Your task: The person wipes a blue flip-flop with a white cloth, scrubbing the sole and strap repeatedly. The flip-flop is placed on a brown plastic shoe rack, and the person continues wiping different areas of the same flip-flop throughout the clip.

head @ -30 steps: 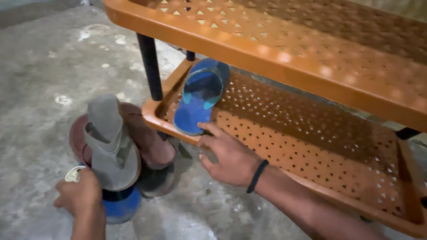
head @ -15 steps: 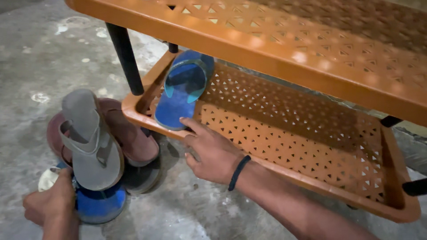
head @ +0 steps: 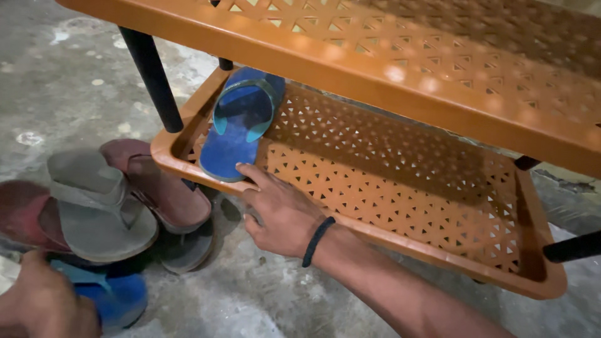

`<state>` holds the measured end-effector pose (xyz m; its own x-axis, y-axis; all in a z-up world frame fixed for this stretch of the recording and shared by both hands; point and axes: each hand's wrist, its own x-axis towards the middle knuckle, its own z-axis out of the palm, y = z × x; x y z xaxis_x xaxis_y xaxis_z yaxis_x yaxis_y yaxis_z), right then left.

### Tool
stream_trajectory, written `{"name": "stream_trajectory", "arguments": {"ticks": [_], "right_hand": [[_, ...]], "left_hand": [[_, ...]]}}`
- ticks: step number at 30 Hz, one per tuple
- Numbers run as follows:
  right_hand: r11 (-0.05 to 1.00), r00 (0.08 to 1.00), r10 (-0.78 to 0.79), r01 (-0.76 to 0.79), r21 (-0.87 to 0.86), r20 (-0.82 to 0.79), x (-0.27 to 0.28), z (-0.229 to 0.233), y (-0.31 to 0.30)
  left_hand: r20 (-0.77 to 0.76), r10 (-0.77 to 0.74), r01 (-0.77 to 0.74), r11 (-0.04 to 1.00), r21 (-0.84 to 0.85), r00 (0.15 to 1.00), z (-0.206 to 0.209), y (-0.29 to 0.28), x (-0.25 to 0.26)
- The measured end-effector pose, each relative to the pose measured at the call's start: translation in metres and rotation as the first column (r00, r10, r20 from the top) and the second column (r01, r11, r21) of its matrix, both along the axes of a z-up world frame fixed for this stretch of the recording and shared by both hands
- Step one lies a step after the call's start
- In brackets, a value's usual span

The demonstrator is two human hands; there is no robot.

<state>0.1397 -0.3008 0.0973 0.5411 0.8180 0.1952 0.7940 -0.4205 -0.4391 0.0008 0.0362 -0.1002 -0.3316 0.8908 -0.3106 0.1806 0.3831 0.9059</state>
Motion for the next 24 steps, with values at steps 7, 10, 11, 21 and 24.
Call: {"name": "stream_trajectory", "arguments": {"ticks": [7,10,11,21,24], "right_hand": [[0.998,0.998,-0.043,0.041,-0.046,-0.039,-0.003,-0.002,0.002],[1.0,1.0,-0.024,0.024,0.004,-0.004,-0.003,-0.001,0.005],[1.0,1.0,-0.018,0.018,0.003,-0.007,-0.004,0.0,0.005],[0.999,0.997,-0.036,0.034,-0.021,-0.074,-0.007,0.011,0.009],[0.999,0.996,-0.02,0.024,0.045,-0.086,-0.009,0.018,0.01]], "left_hand": [[0.108,-0.205,0.216,0.972,-0.098,0.973,0.004,0.025,-0.02],[0.21,-0.285,0.302,0.952,-0.054,0.935,0.027,0.027,-0.023],[0.248,-0.307,0.322,0.946,-0.021,0.919,0.038,0.026,-0.024],[0.466,-0.517,0.429,0.856,0.288,0.718,0.165,-0.053,-0.01],[0.542,-0.53,0.435,0.847,0.305,0.653,0.191,-0.088,-0.006]]}}
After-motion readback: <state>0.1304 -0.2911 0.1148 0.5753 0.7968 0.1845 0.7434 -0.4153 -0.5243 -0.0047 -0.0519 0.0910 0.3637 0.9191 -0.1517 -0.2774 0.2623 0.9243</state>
